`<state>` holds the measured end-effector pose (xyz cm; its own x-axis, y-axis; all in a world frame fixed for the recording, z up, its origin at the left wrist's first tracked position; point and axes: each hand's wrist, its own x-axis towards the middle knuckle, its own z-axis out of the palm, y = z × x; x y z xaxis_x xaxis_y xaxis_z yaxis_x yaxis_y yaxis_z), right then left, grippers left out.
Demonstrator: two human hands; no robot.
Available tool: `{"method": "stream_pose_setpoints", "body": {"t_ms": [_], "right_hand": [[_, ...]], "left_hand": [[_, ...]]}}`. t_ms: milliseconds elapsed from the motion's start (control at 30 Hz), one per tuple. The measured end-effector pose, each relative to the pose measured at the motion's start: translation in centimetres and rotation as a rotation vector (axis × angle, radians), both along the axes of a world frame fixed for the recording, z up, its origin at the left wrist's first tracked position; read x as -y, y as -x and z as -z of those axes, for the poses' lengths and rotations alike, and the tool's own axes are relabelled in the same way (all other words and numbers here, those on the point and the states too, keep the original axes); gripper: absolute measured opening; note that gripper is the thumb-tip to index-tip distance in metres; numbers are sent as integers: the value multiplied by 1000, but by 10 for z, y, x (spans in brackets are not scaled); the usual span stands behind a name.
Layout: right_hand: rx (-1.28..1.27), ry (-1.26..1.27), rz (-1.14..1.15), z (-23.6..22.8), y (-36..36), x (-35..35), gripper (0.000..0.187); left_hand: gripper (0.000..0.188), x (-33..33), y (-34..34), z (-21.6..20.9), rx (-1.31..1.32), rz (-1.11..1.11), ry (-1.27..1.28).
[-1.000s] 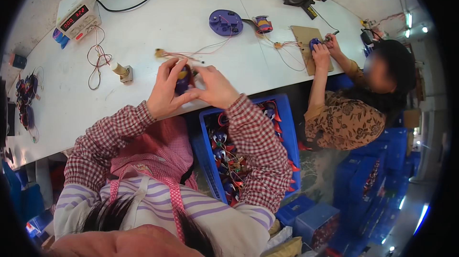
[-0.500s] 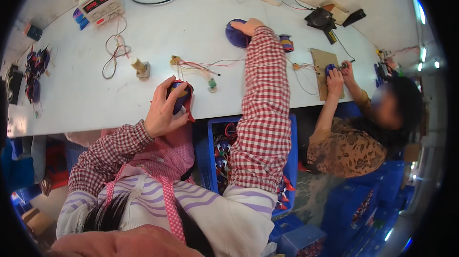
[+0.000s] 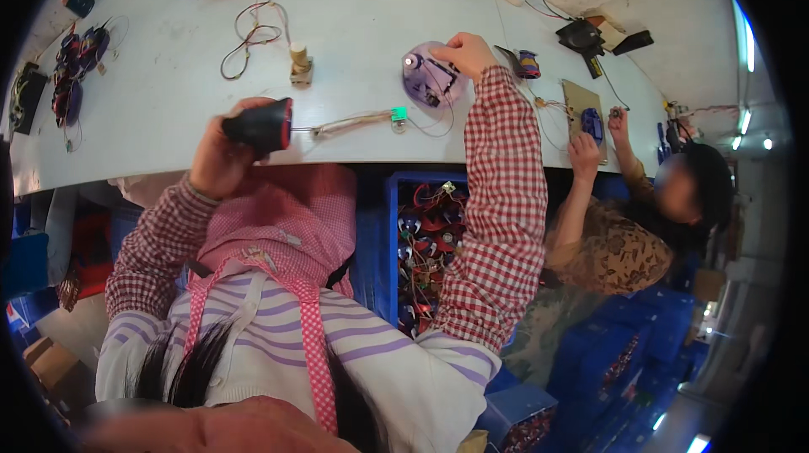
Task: Assembling small plastic toy parts and components at a production workbench.
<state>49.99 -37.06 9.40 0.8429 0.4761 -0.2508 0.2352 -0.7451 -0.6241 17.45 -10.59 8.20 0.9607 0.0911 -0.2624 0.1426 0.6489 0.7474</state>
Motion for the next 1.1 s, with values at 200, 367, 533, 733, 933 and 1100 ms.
{"method": "stream_pose_setpoints", "body": {"t_ms": [200, 367, 533, 733, 933, 1100], "right_hand": [[363, 147, -49, -28, 90, -28, 29], [461, 121, -157, -39, 155, -70, 28], [659, 224, -331, -3, 200, -127, 25], [778, 373, -379, 18, 252, -206, 20], [746, 297, -359, 41, 254, -253, 20], [631, -193, -372, 33, 238, -211, 23]], "left_hand": [[32, -88, 58, 26, 263, -205, 396], [29, -143, 108, -11, 152, -342, -121], [37, -216, 139, -38, -83, -392, -580], [50, -260, 91, -10, -66, -208, -940], [53, -291, 26, 11, -103, 69, -1337], [56, -288, -2, 12, -30, 200, -1778]]}}
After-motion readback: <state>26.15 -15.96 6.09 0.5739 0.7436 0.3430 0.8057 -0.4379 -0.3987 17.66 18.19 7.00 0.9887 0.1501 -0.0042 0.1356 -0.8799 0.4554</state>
